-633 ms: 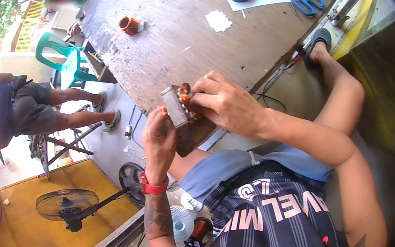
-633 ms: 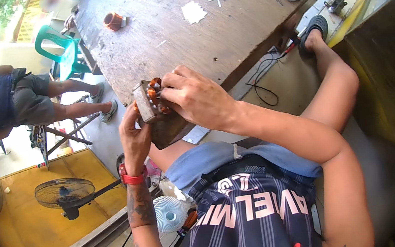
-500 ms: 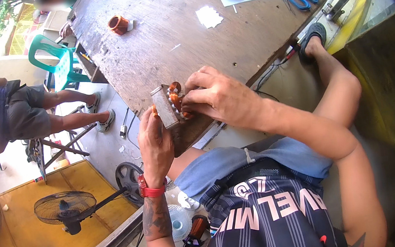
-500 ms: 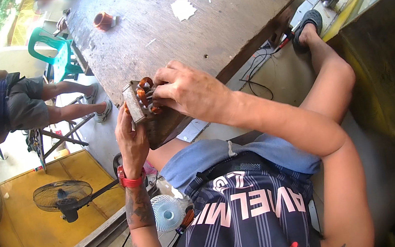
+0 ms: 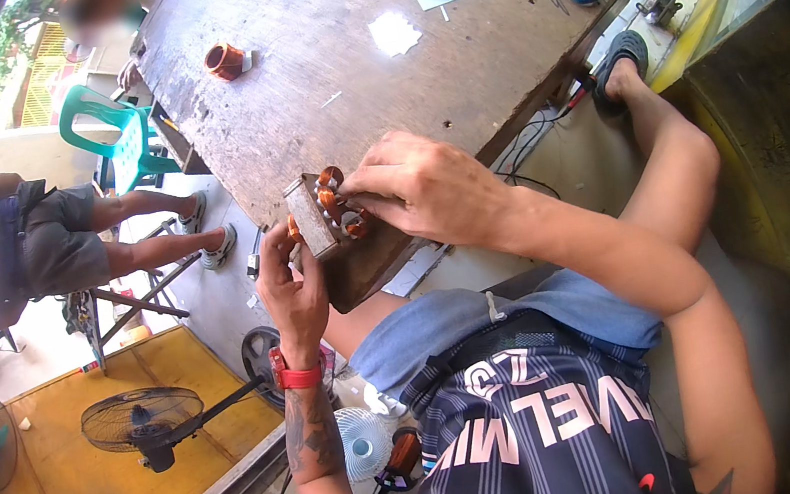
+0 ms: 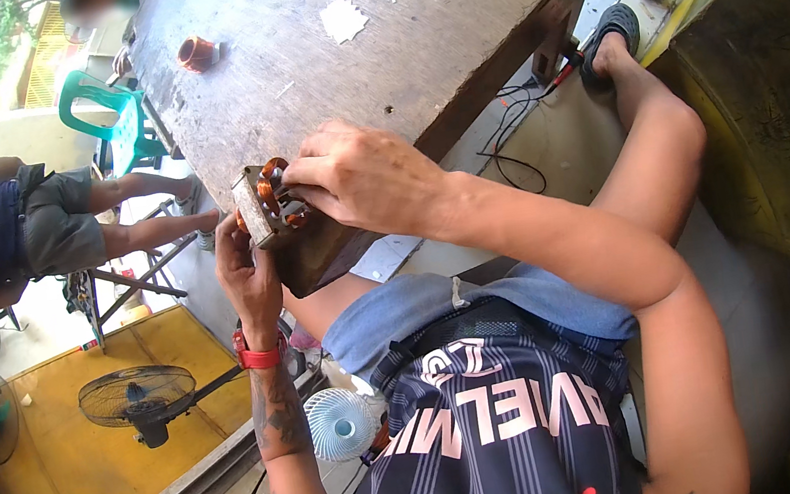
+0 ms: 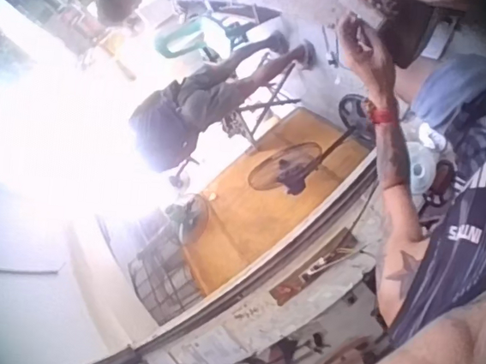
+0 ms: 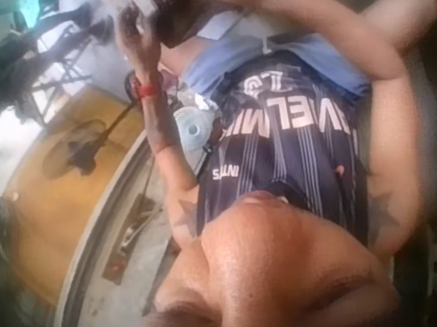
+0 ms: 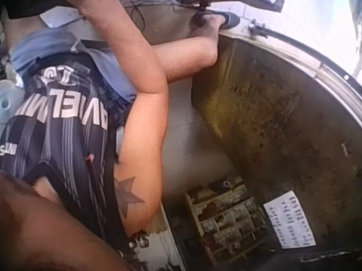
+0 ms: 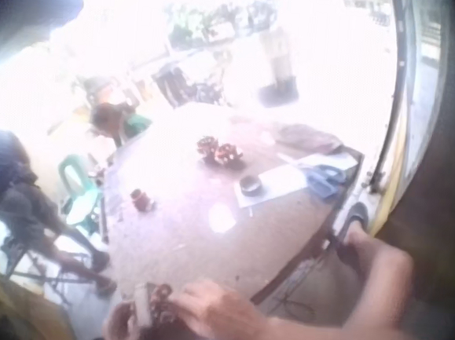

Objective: The person assembles a small electrical component by hand, inserting copper wire coils and white insulating pieces into a metal block. They use scissors to trim wire ends and place finished coils on the table.

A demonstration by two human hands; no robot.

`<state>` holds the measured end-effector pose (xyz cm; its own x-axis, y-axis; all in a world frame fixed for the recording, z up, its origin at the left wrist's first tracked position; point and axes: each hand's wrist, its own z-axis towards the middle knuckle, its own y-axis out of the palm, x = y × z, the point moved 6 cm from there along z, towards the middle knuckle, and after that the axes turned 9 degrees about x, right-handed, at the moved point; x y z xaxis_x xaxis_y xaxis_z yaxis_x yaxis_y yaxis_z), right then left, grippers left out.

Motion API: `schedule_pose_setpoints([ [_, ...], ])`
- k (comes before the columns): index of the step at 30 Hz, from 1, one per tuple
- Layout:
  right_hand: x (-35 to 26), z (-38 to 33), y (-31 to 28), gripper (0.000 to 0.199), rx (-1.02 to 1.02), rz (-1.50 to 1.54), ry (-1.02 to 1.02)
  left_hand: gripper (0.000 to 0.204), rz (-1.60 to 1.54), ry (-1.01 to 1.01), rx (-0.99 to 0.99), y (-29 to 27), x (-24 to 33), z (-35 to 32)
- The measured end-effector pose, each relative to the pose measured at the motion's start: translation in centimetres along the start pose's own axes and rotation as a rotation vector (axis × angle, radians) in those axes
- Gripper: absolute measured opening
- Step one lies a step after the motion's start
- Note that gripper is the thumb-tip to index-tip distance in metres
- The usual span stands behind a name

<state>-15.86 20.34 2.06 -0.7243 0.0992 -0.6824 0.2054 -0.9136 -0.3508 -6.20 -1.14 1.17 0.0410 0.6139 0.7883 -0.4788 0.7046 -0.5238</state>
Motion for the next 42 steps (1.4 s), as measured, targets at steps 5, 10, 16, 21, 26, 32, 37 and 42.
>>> schedule_pose_setpoints([
  [5, -0.1, 0.8, 0.8, 0.022, -0.047, -0.144, 0.033, 0.043, 0.279, 0.092, -0.078, -0.1, 1.5, 1.2],
  [10, -0.5, 1.0, 1.5, 0.016, -0.026, -0.241, -0.087, 0.032, 0.286, 0.162, 0.001, 0.0, 2.3, 1.3],
  [16, -0.9, 0.6, 2.0, 0.013, -0.067, -0.297, -0.26, 0.036, 0.308, 0.286, 0.009, 0.9, 2.0, 1.7],
  [21, -0.3, 0.7, 1.6, 0.013, -0.082, -0.243, -0.271, 0.036, -0.267, -0.182, -0.148, 2.1, -0.2, 1.7],
  [26, -0.1, 0.7, 1.6, 0.014, -0.065, -0.215, -0.259, 0.036, -0.177, -0.156, -0.216, 2.4, 0.4, 2.3],
  [32, 0.0, 0.8, 1.3, 0.018, -0.021, -0.178, -0.223, 0.032, -0.22, -0.191, -0.216, 1.9, 0.1, 2.3],
  [37, 0.6, 1.0, 1.6, 0.026, -0.013, -0.073, -0.112, 0.03, 0.069, 0.038, -0.032, 1.4, 0.4, 1.4],
  [42, 0.3, 0.7, 1.9, 0.025, -0.024, -0.176, -0.094, 0.029, 0.063, 0.037, 0.023, 1.7, 0.3, 0.8],
])
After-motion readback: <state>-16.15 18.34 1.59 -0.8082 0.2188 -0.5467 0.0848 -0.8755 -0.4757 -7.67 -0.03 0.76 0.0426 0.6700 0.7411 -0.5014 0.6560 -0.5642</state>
